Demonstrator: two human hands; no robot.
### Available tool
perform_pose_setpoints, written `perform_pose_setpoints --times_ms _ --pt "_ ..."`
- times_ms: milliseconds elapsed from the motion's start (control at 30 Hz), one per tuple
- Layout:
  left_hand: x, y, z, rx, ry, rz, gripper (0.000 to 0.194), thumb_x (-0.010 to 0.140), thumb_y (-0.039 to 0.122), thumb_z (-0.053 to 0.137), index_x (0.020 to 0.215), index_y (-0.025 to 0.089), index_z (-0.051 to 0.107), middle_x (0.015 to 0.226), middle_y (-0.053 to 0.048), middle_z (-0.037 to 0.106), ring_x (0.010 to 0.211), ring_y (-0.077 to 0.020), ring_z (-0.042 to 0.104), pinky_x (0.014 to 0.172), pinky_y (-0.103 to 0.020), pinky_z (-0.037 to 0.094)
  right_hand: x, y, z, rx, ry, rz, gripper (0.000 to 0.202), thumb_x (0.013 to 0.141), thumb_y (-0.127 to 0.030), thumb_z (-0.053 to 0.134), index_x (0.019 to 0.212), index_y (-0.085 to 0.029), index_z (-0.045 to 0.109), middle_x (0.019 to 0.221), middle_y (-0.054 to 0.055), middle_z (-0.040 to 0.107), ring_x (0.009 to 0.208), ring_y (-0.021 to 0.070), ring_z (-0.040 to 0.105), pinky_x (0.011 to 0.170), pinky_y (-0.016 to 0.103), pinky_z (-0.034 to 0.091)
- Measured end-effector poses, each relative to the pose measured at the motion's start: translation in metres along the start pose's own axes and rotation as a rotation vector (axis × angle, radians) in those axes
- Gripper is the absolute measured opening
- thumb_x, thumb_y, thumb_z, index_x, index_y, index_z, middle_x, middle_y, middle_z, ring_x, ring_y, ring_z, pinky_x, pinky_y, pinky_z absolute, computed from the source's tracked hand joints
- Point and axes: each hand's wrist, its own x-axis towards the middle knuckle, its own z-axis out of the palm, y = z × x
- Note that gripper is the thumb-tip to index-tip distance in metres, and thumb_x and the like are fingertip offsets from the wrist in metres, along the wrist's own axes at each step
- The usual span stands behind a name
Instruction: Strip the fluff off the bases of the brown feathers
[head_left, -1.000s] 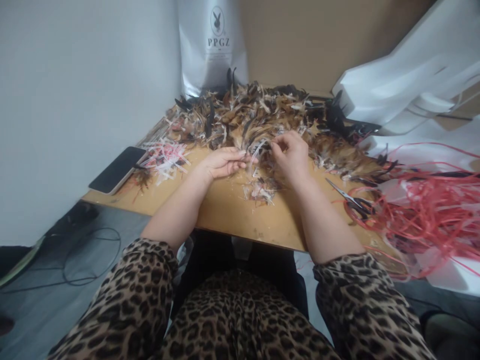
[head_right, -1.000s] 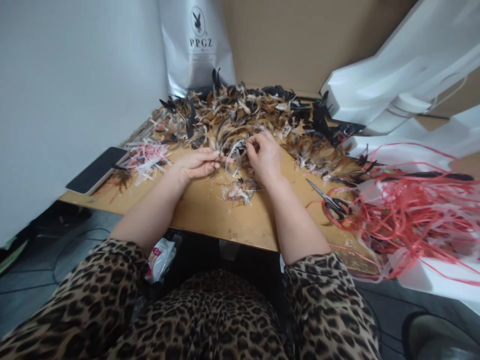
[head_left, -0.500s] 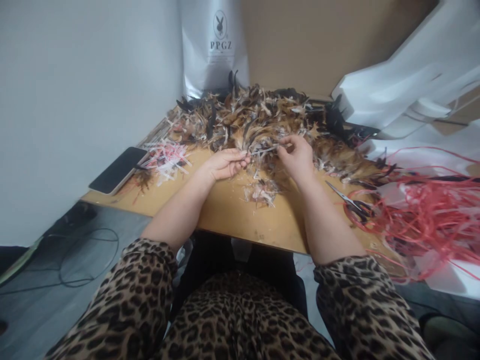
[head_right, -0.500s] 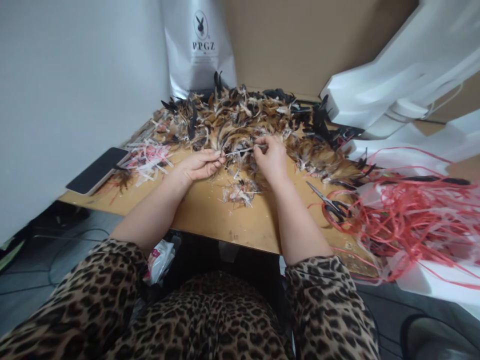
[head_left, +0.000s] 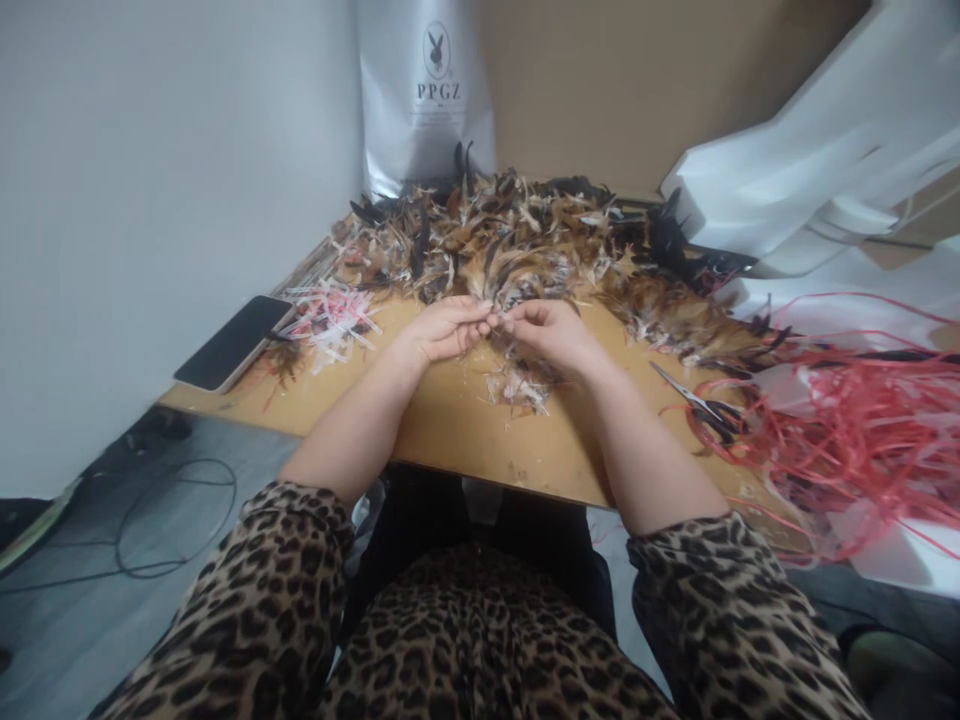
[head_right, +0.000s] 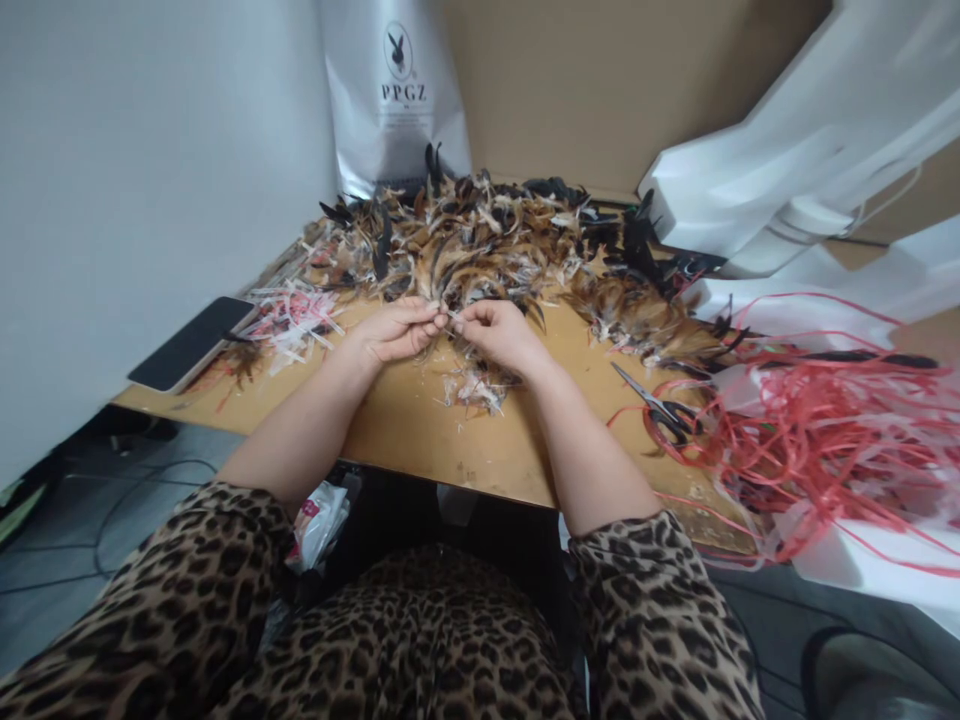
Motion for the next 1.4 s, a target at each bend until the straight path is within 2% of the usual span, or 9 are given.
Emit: perform_pose_setpoints --times_ms 133,467,700,800,967,1100,1167,1333,1400 --pt "0.006 -0.002 -0.003 0.034 0.076 0.070 0.010 0.083 0.005 0.058 0.074 0.004 0.063 0.061 -0.005 0.065 0.047 -0.0043 0.060 0.047 -0.010 0.046 0.002 0.001 -0.006 -0.111 0.119 -0.035 0.032 0.069 -0.046 0.067 0.068 -0.015 0.064 0.057 -0.001 0.057 0.052 0.0087 0.044 0.051 0.023 0.035" --pt "0.008 -0.003 0.002 0.145 0.207 0.142 0.016 0.084 0.009 0.058 0.068 0.005 0.060 0.059 -0.003 0.065 0.044 -0.0026 0.057 0.044 -0.010 0.043 -0.001 -0.010 -0.008 -0.236 0.263 -0.164 0.023 0.072 -0.037 0.062 0.068 -0.015 0.066 0.060 0.000 0.059 0.056 0.0103 0.046 0.057 0.025 0.037" --pt "0.006 -0.002 0.003 0.060 0.173 0.093 0.015 0.086 0.007 0.055 0.072 0.006 0.059 0.059 -0.002 0.064 0.043 -0.0020 0.056 0.043 -0.009 0.042 0.004 -0.004 -0.013 -0.304 0.340 -0.169 0.020 0.070 -0.032 0.061 0.070 -0.015 0.070 0.057 0.000 0.059 0.053 0.0109 0.046 0.055 0.025 0.035" --pt "0.006 -0.002 0.002 0.040 0.135 0.085 0.011 0.085 0.007 0.057 0.074 0.006 0.060 0.059 -0.002 0.064 0.044 -0.0027 0.058 0.044 -0.009 0.044 0.003 -0.005 -0.015 -0.282 0.323 -0.115 0.025 0.069 -0.038 0.064 0.073 -0.014 0.071 0.053 -0.002 0.055 0.050 0.0095 0.041 0.051 0.025 0.032" --pt "0.007 -0.004 0.001 0.050 0.117 0.101 0.009 0.083 0.009 0.060 0.074 0.007 0.059 0.060 -0.002 0.065 0.044 -0.0032 0.058 0.044 -0.009 0.044 0.003 -0.003 -0.018 -0.219 0.264 -0.039 0.031 0.070 -0.043 0.062 0.061 -0.014 0.064 0.048 -0.003 0.048 0.048 0.0079 0.036 0.049 0.024 0.030" --pt "0.008 -0.005 0.001 0.084 0.116 0.098 0.008 0.083 0.010 0.061 0.077 0.006 0.061 0.061 -0.003 0.066 0.046 -0.0034 0.059 0.045 -0.009 0.045 0.005 0.000 -0.019 -0.184 0.284 -0.036 0.023 0.068 -0.037 0.062 0.066 -0.013 0.065 0.055 -0.002 0.055 0.051 0.0088 0.041 0.052 0.024 0.034" --pt "0.008 -0.006 0.001 0.103 0.136 0.104 0.009 0.083 0.010 0.061 0.075 0.006 0.060 0.062 -0.004 0.066 0.046 -0.0031 0.059 0.045 -0.010 0.044 0.005 -0.002 -0.018 -0.232 0.312 -0.095 0.020 0.070 -0.032 0.061 0.070 -0.014 0.067 0.060 0.000 0.058 0.054 0.0101 0.044 0.055 0.026 0.036" --pt "0.007 -0.007 0.004 0.211 0.196 0.118 0.015 0.083 0.013 0.062 0.070 0.006 0.060 0.059 -0.005 0.066 0.045 -0.0034 0.058 0.045 -0.011 0.043 0.002 -0.006 -0.015 -0.537 0.373 -0.433 0.013 0.076 -0.024 0.058 0.073 -0.018 0.068 0.069 0.003 0.058 0.069 0.0153 0.051 0.068 0.030 0.041" --pt "0.007 -0.007 0.004 0.274 0.203 0.117 0.015 0.081 0.015 0.065 0.069 0.006 0.062 0.058 -0.005 0.066 0.045 -0.0038 0.058 0.046 -0.011 0.044 0.001 -0.005 -0.015 -0.620 0.361 -0.508 0.015 0.080 -0.025 0.056 0.075 -0.019 0.069 0.071 0.004 0.056 0.071 0.0166 0.051 0.068 0.031 0.042"
